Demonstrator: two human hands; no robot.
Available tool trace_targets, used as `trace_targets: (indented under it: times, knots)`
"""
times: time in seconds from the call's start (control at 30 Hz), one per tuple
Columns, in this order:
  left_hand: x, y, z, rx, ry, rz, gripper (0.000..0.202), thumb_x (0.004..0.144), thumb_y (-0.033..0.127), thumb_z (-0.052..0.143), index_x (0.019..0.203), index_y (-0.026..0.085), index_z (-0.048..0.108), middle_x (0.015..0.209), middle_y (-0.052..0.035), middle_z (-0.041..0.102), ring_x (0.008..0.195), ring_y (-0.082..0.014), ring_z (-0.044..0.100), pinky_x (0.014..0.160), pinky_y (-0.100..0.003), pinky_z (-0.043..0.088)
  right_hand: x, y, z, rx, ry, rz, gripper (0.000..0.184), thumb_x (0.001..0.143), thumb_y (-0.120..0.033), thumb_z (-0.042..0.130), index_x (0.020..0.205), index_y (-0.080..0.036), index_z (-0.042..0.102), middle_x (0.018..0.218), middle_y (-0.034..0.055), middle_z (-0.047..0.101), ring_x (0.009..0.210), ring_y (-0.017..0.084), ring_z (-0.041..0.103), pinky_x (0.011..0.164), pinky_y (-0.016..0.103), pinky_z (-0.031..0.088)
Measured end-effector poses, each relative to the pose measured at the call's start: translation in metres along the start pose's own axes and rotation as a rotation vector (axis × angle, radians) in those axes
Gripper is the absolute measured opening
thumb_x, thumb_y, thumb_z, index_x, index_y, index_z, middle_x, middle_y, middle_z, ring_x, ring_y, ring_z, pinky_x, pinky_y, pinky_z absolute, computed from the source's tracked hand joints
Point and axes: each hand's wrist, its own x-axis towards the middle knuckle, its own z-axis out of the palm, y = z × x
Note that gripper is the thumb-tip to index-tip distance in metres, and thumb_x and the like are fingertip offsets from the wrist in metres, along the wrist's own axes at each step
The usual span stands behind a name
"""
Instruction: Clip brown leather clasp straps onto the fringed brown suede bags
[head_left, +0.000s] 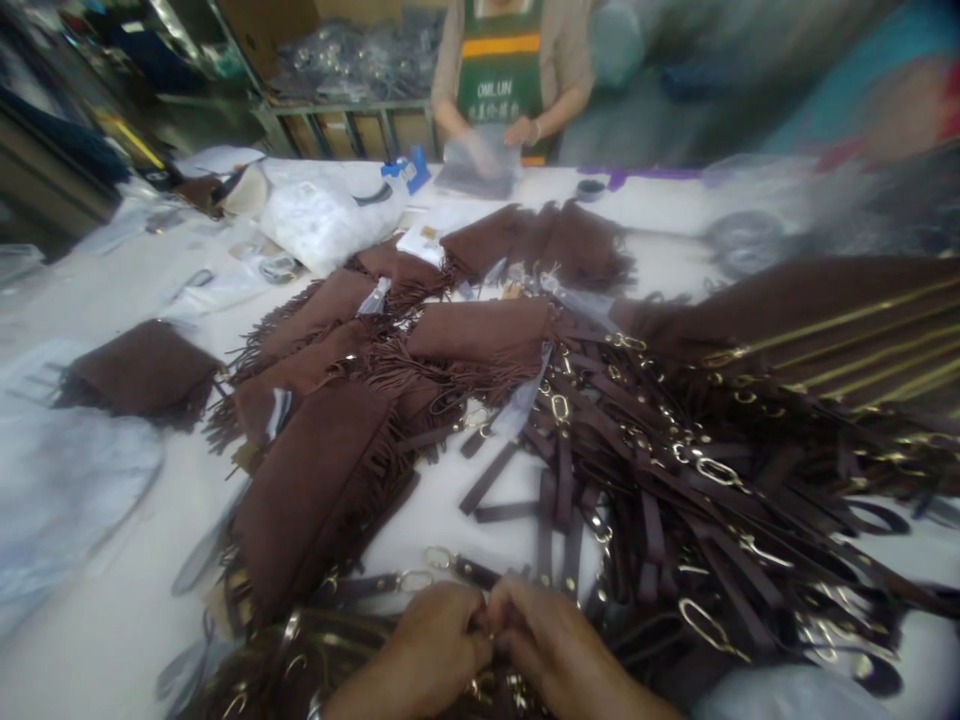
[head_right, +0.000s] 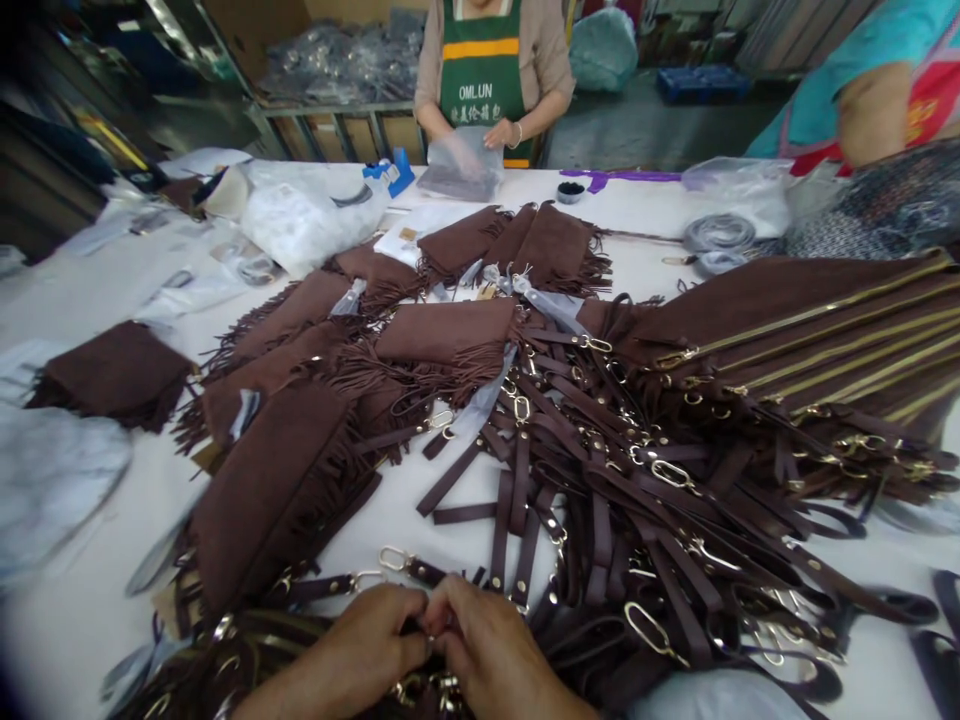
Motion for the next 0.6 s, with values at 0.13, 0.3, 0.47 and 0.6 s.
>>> trace_targets:
  times: [0.13,0.3,0.47,0.6]
  knots:
    - [-0.001,0.002,0.001,0.007,0.050,0.018,0.023,0.070,0.017,0.050,0.076,0.020,0.072,0.070,0.0010,0.070,0.072,-0.0184,0.064,0.060,-0.025,0.037,0.035,-0.003,-0.012,-0.166,0.085,0.122,0.014,0.087,-0.014,0.050,0.094,-0.020,0.061,0.087,0.0010,0.069,0.083,0.016,0.065,0.071,0.024,0.044]
    - [-0.001,0.005,0.000,-0.003,0.061,0.007,0.023,0.069,0.016,0.051,0.076,0.019,0.072,0.073,0.0001,0.071,0.075,-0.0184,0.064,0.063,-0.025,0.038,0.090,-0.009,0.003,-0.586,-0.081,-0.036,0.021,0.090,-0.022,0.057,0.109,-0.017,0.064,0.104,0.0073,0.073,0.096,0.020,0.068,0.080,0.026,0.047]
    - [-0.002,0.004,-0.001,0.020,0.060,-0.007,0.021,0.071,0.017,0.053,0.078,0.020,0.073,0.077,-0.0004,0.073,0.080,-0.0199,0.065,0.067,-0.026,0.039,0.109,-0.011,0.011,-0.714,-0.224,-0.115,0.016,0.083,-0.017,0.061,0.094,-0.010,0.070,0.098,0.0154,0.073,0.092,0.026,0.070,0.077,0.031,0.051]
    - [-0.001,0.000,0.002,0.012,0.061,0.014,0.020,0.073,0.019,0.053,0.077,0.021,0.072,0.078,-0.0001,0.073,0.080,-0.0197,0.065,0.067,-0.026,0.038,0.108,-0.012,0.008,-0.779,-0.257,-0.157,0.017,0.087,-0.020,0.058,0.094,-0.009,0.069,0.097,0.0161,0.072,0.091,0.026,0.070,0.076,0.032,0.053]
